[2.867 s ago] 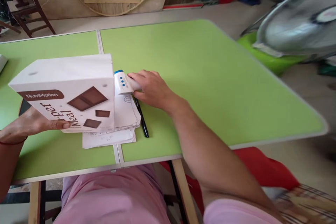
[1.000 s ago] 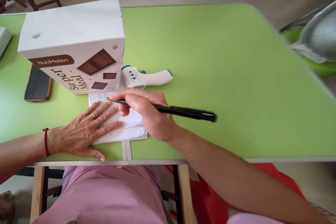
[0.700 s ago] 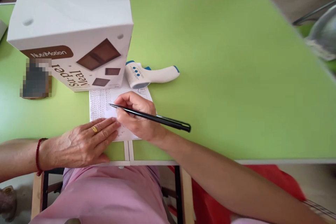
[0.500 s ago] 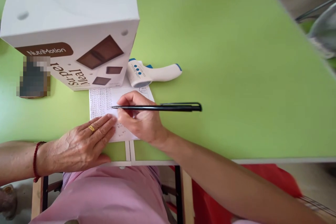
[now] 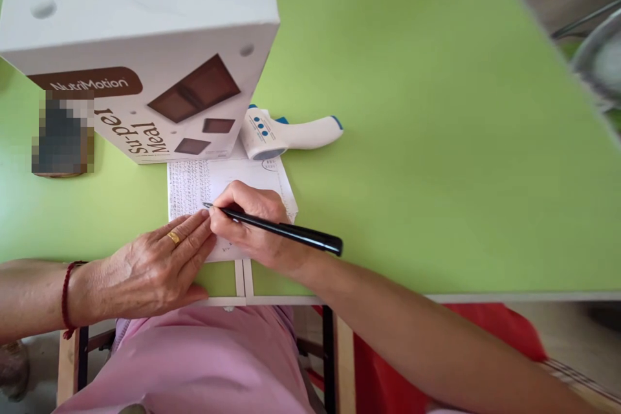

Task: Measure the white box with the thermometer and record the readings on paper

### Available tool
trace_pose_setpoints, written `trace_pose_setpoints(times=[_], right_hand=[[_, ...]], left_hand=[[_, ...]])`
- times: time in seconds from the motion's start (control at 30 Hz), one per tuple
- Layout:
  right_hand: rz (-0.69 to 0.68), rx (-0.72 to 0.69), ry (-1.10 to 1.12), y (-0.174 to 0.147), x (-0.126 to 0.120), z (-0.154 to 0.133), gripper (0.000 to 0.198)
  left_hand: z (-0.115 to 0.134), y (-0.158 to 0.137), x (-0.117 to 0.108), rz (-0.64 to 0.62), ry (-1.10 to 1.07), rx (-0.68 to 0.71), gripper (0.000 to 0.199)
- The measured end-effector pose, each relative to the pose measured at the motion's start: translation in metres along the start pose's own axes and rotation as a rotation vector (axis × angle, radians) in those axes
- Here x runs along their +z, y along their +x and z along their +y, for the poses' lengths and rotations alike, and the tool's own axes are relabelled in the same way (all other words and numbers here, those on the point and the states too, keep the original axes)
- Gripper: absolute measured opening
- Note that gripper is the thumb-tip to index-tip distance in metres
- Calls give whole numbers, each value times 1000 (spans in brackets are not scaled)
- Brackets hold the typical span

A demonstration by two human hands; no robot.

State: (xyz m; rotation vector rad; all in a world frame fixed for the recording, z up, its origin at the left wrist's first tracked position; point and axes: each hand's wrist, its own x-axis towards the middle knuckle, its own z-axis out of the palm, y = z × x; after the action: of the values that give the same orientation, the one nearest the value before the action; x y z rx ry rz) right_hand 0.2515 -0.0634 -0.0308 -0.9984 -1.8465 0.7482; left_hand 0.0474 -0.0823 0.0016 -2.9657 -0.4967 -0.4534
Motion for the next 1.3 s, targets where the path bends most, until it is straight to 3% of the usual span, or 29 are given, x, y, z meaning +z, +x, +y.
trace_pose_setpoints(times=[1.3], right_hand=[[-9,23,-128,2,-2,-4,17]], left_hand=[[-2,0,-1,12,5,16,51]])
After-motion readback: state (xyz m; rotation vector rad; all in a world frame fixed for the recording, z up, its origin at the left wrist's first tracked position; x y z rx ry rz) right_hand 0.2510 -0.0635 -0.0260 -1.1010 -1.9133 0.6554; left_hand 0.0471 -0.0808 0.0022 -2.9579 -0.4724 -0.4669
